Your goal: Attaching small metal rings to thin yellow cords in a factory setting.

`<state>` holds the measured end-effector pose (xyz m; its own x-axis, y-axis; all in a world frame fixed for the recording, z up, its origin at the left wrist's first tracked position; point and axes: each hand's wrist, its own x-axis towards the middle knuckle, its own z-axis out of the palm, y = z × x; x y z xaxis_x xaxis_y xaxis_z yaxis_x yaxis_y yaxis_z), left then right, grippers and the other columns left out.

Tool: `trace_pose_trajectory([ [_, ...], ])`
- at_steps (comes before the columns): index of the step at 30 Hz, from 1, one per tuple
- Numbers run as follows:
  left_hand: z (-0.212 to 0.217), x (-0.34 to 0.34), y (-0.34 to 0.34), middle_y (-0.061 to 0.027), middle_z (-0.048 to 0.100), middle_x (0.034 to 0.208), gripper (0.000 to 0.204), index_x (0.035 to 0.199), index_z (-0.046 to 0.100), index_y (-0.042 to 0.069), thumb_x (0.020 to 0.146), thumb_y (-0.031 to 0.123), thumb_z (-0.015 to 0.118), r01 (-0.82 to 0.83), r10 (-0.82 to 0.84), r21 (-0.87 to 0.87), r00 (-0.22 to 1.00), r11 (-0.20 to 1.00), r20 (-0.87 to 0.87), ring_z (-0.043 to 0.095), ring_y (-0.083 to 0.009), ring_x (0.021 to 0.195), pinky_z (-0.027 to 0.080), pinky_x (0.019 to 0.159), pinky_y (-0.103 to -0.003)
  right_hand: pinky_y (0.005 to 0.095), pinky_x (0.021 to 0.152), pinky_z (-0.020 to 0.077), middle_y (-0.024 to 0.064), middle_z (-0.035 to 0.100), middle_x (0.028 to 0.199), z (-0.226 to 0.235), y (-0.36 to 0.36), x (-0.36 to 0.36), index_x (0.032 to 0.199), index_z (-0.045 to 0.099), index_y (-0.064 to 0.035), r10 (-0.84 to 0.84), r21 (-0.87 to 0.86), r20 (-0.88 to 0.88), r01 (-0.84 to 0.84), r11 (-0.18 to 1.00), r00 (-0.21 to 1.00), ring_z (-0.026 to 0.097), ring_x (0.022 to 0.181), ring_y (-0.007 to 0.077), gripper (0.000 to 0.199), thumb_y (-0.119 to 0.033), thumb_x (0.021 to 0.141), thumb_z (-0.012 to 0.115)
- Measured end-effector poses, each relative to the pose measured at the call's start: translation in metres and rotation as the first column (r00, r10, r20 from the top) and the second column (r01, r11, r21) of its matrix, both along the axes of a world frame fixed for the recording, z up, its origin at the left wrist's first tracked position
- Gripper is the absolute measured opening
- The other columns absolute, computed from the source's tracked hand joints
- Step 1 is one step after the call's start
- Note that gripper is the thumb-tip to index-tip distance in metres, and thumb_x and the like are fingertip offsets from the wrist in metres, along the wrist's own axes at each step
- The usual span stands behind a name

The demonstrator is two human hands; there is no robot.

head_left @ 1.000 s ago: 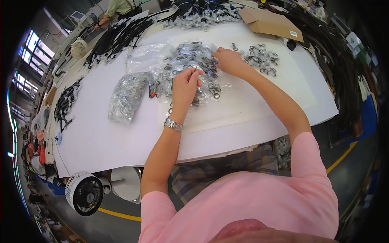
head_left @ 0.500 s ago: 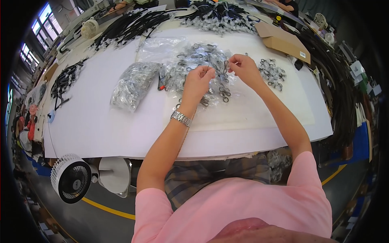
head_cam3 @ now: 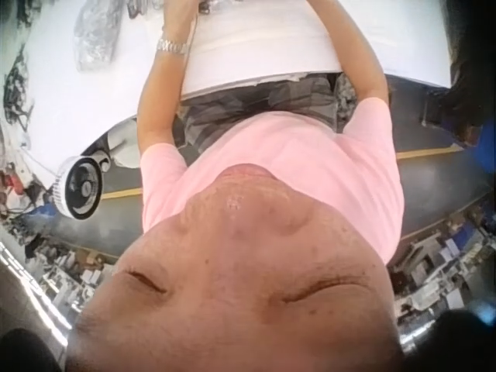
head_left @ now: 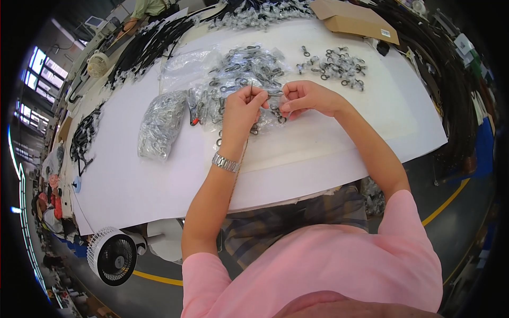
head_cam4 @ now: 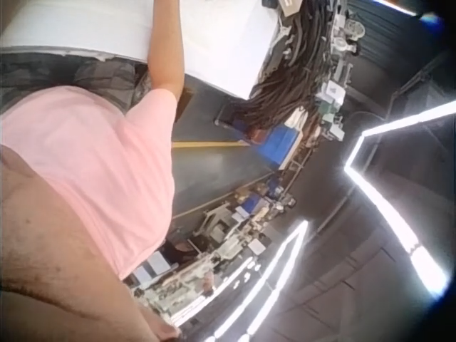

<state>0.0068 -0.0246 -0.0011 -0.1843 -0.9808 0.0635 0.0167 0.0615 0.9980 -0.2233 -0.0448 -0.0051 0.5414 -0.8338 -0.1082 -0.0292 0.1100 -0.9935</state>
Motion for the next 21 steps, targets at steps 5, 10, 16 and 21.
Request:
trace_pose_trajectory([
  [5,-0.003,0.001,0.003,-0.001,0.066,0.074,0.014,0.096,0.07,0.0,0.098,0.014,0.069,0.09,-0.09,0.007,0.987,0.996,0.133,0.042,-0.0013,0.051,0.028,0.045,-0.019,0.0256,0.075,0.0548,0.0015,0.072,0.088,-0.002,0.001,0.005,0.1,0.068,-0.0057,-0.036,0.076,0.023,0.034,0.997,0.999,0.068,0.079,0.0111,0.021,-0.025,0.095,0.075],
  [10,-0.005,-0.014,0.007,0.0015,0.065,0.073,0.014,0.093,0.071,0.001,0.098,0.015,0.069,0.047,0.0,-0.124,0.935,0.991,0.355,0.043,-0.0012,0.051,0.03,0.046,-0.02,0.0246,0.066,0.0491,0.0002,0.07,0.078,-0.013,-0.007,-0.001,0.094,0.073,-0.0063,0.051,-0.021,-0.081,-0.052,0.998,0.995,0.063,0.071,0.0072,0.017,-0.023,0.094,0.075],
  [16,0.001,-0.016,0.015,0.0019,0.063,0.066,0.021,0.086,0.068,0.003,0.1,0.018,0.067,0.007,0.088,-0.193,0.874,0.981,0.478,0.045,-0.0021,0.052,0.033,0.048,-0.022,0.0248,0.063,0.0468,-0.0005,0.068,0.072,-0.005,0.0,0.002,0.087,0.077,-0.002,-0.114,-0.328,-0.24,0.03,0.944,0.964,0.058,0.066,0.0075,0.021,-0.022,0.092,0.076],
  [21,-0.009,-0.014,0.012,0.0002,0.059,0.062,0.033,0.075,0.062,0.002,0.101,0.023,0.065,0.068,0.123,-0.308,0.82,0.949,0.559,0.046,-0.0058,0.053,0.034,0.05,-0.027,0.0249,0.063,0.0481,0.0011,0.069,0.073,-0.008,-0.001,0.0,0.086,0.076,-0.0013,-0.06,-0.276,-0.204,0.001,0.961,0.977,0.06,0.068,0.008,0.022,-0.022,0.094,0.073],
])
